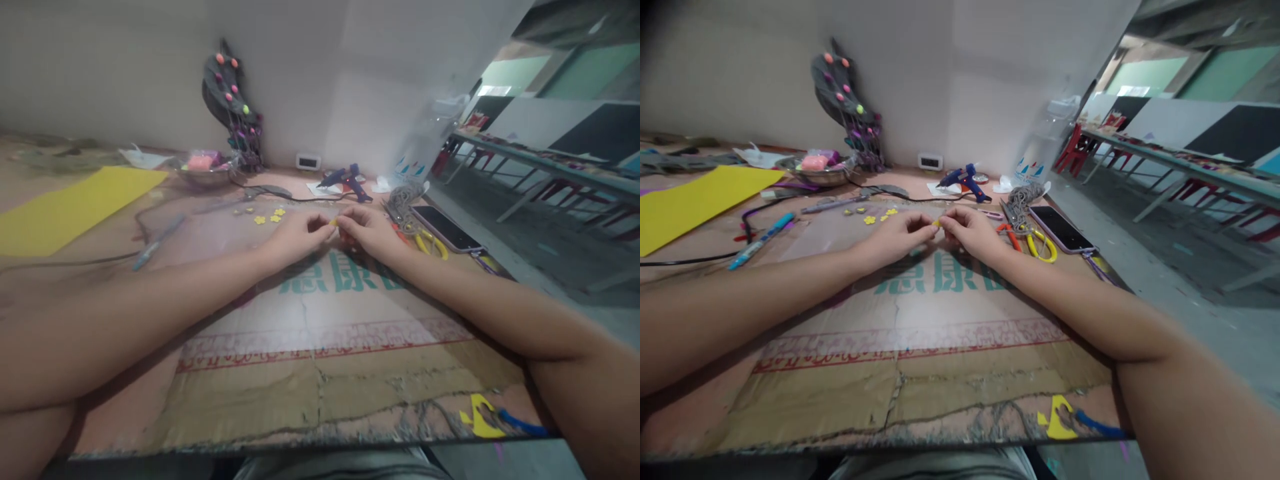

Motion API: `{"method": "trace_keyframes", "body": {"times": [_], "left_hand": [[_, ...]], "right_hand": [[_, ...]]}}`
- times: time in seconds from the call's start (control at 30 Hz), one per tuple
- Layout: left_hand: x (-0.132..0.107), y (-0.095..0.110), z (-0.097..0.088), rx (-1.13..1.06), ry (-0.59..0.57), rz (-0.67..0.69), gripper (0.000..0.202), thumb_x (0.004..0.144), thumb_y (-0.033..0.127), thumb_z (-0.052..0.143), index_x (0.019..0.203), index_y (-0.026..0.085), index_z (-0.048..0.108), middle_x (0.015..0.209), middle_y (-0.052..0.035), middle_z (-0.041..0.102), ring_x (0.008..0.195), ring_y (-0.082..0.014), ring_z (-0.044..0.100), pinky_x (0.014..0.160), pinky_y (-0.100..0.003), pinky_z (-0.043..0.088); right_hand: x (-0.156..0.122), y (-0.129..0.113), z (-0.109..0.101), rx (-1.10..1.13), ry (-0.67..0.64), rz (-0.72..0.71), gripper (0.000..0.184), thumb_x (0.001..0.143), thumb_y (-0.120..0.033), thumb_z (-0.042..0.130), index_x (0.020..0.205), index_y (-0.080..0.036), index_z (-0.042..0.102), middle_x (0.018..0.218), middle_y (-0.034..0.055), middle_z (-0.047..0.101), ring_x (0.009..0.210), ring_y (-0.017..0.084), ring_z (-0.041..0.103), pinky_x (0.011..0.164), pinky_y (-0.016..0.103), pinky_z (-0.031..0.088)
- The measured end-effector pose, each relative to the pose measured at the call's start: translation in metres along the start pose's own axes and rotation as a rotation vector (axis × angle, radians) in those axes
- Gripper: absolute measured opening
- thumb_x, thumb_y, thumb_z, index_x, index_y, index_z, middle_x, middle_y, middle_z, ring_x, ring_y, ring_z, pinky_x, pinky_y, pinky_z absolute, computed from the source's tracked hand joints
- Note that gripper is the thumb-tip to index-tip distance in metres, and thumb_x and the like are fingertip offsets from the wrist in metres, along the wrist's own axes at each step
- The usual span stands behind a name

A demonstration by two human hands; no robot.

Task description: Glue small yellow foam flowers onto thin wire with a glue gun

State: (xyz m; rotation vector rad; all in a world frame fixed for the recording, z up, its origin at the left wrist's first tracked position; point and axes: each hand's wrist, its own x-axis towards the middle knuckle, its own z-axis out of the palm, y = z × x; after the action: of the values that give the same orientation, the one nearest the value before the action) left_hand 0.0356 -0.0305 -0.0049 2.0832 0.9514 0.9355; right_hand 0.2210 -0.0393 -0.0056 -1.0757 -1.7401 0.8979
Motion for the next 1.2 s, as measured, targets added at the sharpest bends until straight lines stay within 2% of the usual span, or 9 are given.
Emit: {"method": "trace_keyframes", "body": {"times": [0.17,0.4,0.73,1.0,1.1,1.2], "left_hand": [[0.000,0.004,0.000,-0.081,0.009,-0.072,0.020,0.085,0.036,0.056,0.082,0.017,0.064,0.075,-0.0026,0.066,0.067,-0.0143,0.056,0.065,-0.028,0.042],[0.001,0.007,-0.001,-0.070,0.045,-0.150,0.015,0.084,0.030,0.058,0.077,0.017,0.062,0.075,-0.0028,0.066,0.068,-0.0142,0.056,0.067,-0.027,0.043],[-0.001,0.006,-0.004,-0.080,0.003,-0.171,0.021,0.085,0.037,0.056,0.079,0.018,0.063,0.078,-0.0032,0.068,0.074,-0.0163,0.058,0.071,-0.028,0.043],[-0.003,0.011,-0.006,-0.122,-0.027,-0.217,0.024,0.087,0.039,0.054,0.084,0.017,0.063,0.081,-0.0033,0.068,0.073,-0.0155,0.058,0.071,-0.028,0.044],[-0.003,0.012,-0.006,-0.103,0.003,-0.228,0.021,0.086,0.038,0.056,0.083,0.018,0.062,0.079,-0.0026,0.067,0.073,-0.0150,0.058,0.072,-0.028,0.044],[0.000,0.010,-0.005,-0.106,0.081,-0.250,0.020,0.085,0.038,0.058,0.081,0.018,0.061,0.075,-0.0013,0.066,0.069,-0.0141,0.057,0.069,-0.027,0.043]], "right_hand": [[0.001,0.001,0.000,-0.013,0.001,-0.001,0.023,0.086,-0.041,0.061,0.080,-0.020,0.053,0.059,-0.0044,0.054,0.047,0.008,0.044,0.044,0.021,0.034],[0.003,0.001,0.002,0.028,-0.022,0.036,0.019,0.088,-0.038,0.060,0.083,-0.021,0.052,0.058,-0.0049,0.053,0.047,0.008,0.044,0.045,0.021,0.034],[0.002,0.000,0.001,0.096,-0.049,0.132,0.030,0.085,-0.049,0.063,0.084,-0.021,0.052,0.057,-0.0051,0.052,0.048,0.009,0.048,0.045,0.021,0.035],[0.002,-0.002,0.002,0.192,-0.052,0.179,0.029,0.083,-0.047,0.065,0.085,-0.020,0.054,0.056,-0.0056,0.053,0.048,0.009,0.050,0.044,0.020,0.037],[0.002,-0.002,0.000,0.203,-0.057,0.158,0.032,0.084,-0.051,0.063,0.085,-0.020,0.054,0.057,-0.0048,0.055,0.047,0.008,0.048,0.044,0.020,0.036],[0.001,-0.002,-0.003,0.174,-0.056,0.150,0.040,0.084,-0.060,0.059,0.085,-0.020,0.055,0.058,-0.0036,0.055,0.048,0.009,0.048,0.044,0.021,0.035]]}}
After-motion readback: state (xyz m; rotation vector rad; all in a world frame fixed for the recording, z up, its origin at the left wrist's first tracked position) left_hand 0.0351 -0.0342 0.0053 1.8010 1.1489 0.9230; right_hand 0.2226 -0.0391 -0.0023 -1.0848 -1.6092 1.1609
